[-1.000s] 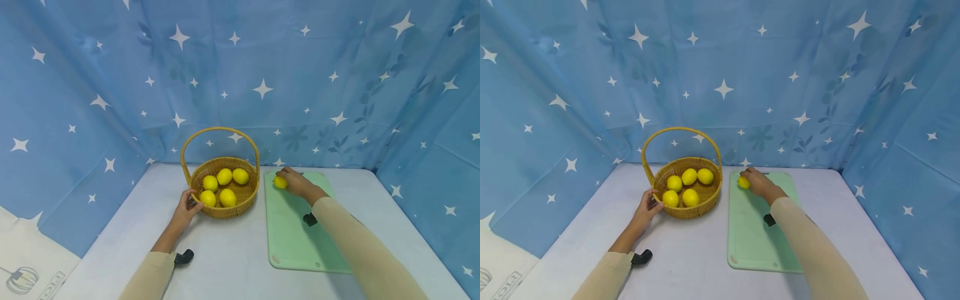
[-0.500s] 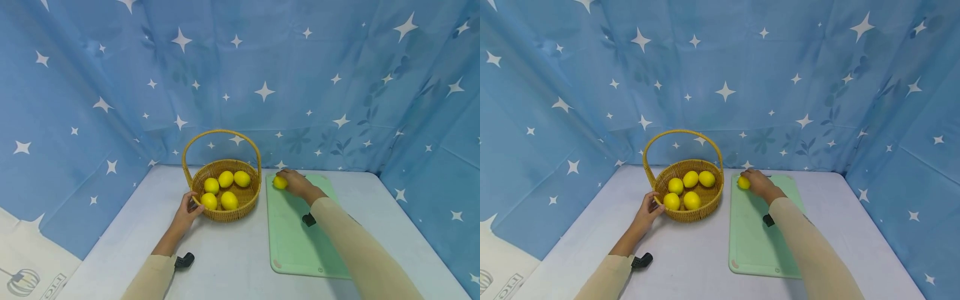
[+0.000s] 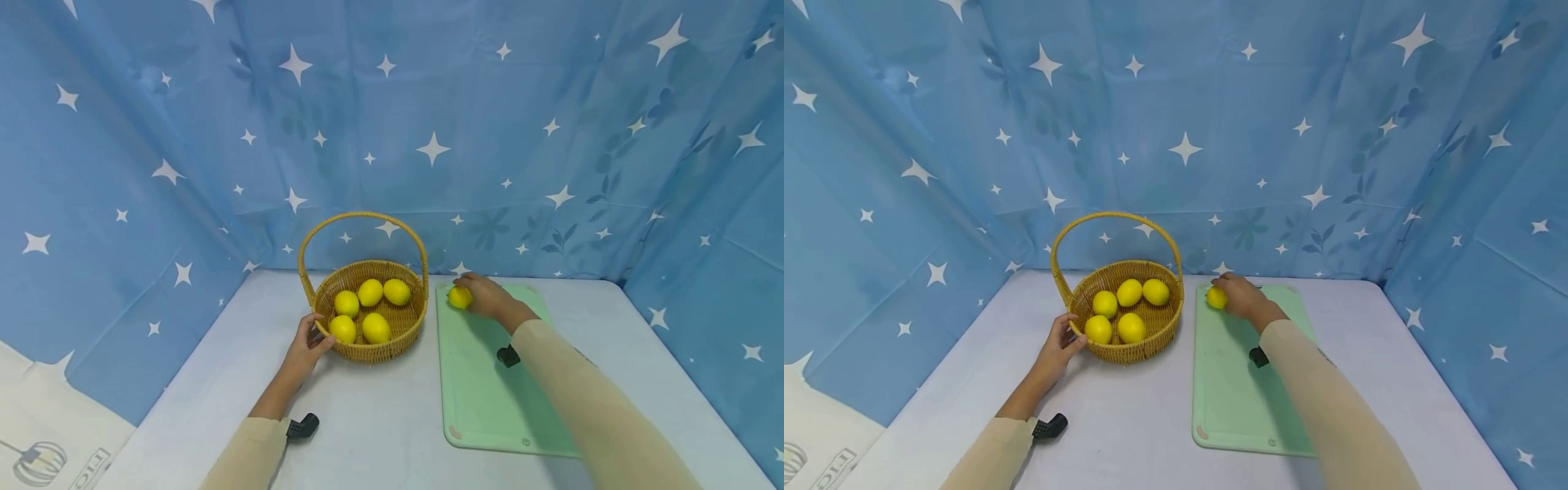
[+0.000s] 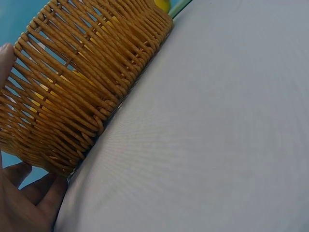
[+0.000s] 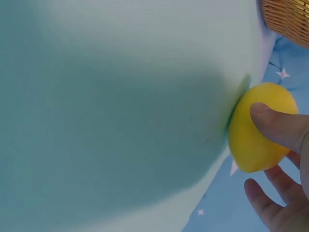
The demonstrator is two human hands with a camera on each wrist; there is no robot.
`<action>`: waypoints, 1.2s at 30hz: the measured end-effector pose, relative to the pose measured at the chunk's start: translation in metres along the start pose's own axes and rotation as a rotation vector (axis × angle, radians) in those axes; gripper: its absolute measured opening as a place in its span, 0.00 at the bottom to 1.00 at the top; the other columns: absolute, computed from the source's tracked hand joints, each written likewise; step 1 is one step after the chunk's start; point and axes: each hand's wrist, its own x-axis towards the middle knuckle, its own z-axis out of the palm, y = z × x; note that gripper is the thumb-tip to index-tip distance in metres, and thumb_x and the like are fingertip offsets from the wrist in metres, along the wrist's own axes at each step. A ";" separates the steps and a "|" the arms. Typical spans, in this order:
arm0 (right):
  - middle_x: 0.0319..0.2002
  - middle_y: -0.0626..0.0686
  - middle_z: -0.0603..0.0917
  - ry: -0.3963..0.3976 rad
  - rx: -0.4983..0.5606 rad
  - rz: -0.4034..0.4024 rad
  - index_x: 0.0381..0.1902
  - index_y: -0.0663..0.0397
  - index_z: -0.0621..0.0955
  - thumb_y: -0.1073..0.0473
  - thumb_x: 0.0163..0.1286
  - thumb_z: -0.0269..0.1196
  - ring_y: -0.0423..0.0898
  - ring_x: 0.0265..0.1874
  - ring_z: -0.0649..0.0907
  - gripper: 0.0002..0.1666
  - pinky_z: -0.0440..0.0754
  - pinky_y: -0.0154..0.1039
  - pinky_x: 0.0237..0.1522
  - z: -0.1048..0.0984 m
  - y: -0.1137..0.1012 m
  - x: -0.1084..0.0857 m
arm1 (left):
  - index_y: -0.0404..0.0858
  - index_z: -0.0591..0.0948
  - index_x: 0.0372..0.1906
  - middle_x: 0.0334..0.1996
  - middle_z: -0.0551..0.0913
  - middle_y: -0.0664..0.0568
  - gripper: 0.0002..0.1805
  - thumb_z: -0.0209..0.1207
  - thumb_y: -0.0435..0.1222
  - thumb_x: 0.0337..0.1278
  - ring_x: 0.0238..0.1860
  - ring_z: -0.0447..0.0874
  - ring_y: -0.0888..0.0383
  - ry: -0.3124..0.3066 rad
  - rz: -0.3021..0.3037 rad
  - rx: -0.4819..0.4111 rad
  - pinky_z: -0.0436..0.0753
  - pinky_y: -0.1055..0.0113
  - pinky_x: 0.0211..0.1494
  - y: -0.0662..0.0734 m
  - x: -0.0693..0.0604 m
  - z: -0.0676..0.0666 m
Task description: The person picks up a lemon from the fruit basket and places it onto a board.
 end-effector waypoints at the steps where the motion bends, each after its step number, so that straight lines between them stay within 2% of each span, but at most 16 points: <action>1: 0.67 0.65 0.67 -0.010 0.000 0.006 0.67 0.60 0.71 0.71 0.57 0.69 0.66 0.65 0.67 0.39 0.69 0.61 0.62 -0.002 -0.001 0.000 | 0.44 0.59 0.68 0.77 0.43 0.42 0.34 0.62 0.45 0.64 0.73 0.50 0.39 -0.001 0.002 -0.002 0.59 0.49 0.72 0.000 0.000 0.000; 6: 0.67 0.64 0.67 -0.039 -0.002 0.003 0.69 0.57 0.69 0.68 0.57 0.71 0.65 0.65 0.67 0.42 0.72 0.59 0.60 -0.010 -0.005 0.000 | 0.44 0.59 0.68 0.76 0.44 0.42 0.33 0.62 0.44 0.65 0.73 0.51 0.39 0.000 0.015 0.009 0.60 0.49 0.72 0.000 -0.002 0.001; 11: 0.63 0.62 0.72 -0.028 -0.032 -0.067 0.68 0.57 0.71 0.68 0.57 0.72 0.62 0.62 0.71 0.41 0.75 0.56 0.58 -0.016 -0.012 -0.001 | 0.45 0.60 0.66 0.76 0.47 0.43 0.32 0.62 0.46 0.64 0.72 0.54 0.40 0.018 0.032 0.028 0.61 0.49 0.71 0.001 -0.003 0.001; 17: 0.62 0.59 0.74 -0.026 -0.091 -0.148 0.66 0.56 0.73 0.66 0.58 0.72 0.59 0.61 0.72 0.37 0.76 0.54 0.58 -0.019 -0.020 -0.002 | 0.41 0.59 0.67 0.76 0.47 0.42 0.34 0.61 0.45 0.65 0.73 0.52 0.40 0.011 0.038 0.012 0.60 0.49 0.72 -0.001 -0.002 0.000; 20: 0.63 0.58 0.74 -0.033 -0.100 -0.161 0.66 0.54 0.74 0.64 0.60 0.71 0.58 0.63 0.71 0.35 0.75 0.53 0.59 -0.022 -0.027 -0.002 | 0.37 0.57 0.68 0.76 0.45 0.39 0.33 0.60 0.41 0.66 0.73 0.51 0.38 -0.017 0.036 -0.003 0.59 0.48 0.72 0.014 -0.004 -0.001; 24: 0.61 0.56 0.76 -0.044 -0.102 -0.181 0.64 0.53 0.76 0.60 0.62 0.70 0.56 0.62 0.74 0.32 0.76 0.52 0.59 -0.026 -0.044 -0.002 | 0.32 0.56 0.68 0.75 0.45 0.35 0.33 0.59 0.35 0.67 0.73 0.49 0.37 -0.048 0.031 -0.024 0.58 0.47 0.72 0.035 -0.008 -0.002; 28: 0.51 0.50 0.82 -0.037 -0.103 -0.254 0.57 0.52 0.82 0.56 0.65 0.68 0.47 0.50 0.80 0.22 0.82 0.42 0.50 -0.024 -0.069 -0.004 | 0.32 0.56 0.69 0.75 0.44 0.35 0.33 0.58 0.35 0.67 0.72 0.50 0.37 -0.052 0.023 -0.025 0.59 0.48 0.72 0.034 -0.010 -0.001; 32: 0.41 0.44 0.82 -0.011 -0.082 -0.337 0.47 0.50 0.85 0.57 0.68 0.66 0.40 0.38 0.81 0.11 0.82 0.35 0.40 -0.017 -0.093 -0.002 | 0.34 0.56 0.69 0.75 0.43 0.35 0.32 0.58 0.35 0.68 0.72 0.50 0.37 -0.054 0.004 -0.004 0.60 0.49 0.71 0.033 -0.012 0.000; 36: 0.41 0.44 0.82 -0.025 -0.048 -0.355 0.50 0.52 0.84 0.56 0.69 0.65 0.40 0.39 0.80 0.14 0.81 0.35 0.41 -0.010 -0.114 0.003 | 0.35 0.56 0.69 0.75 0.43 0.35 0.33 0.59 0.37 0.67 0.72 0.50 0.36 -0.044 -0.003 -0.009 0.59 0.48 0.71 0.027 -0.010 0.000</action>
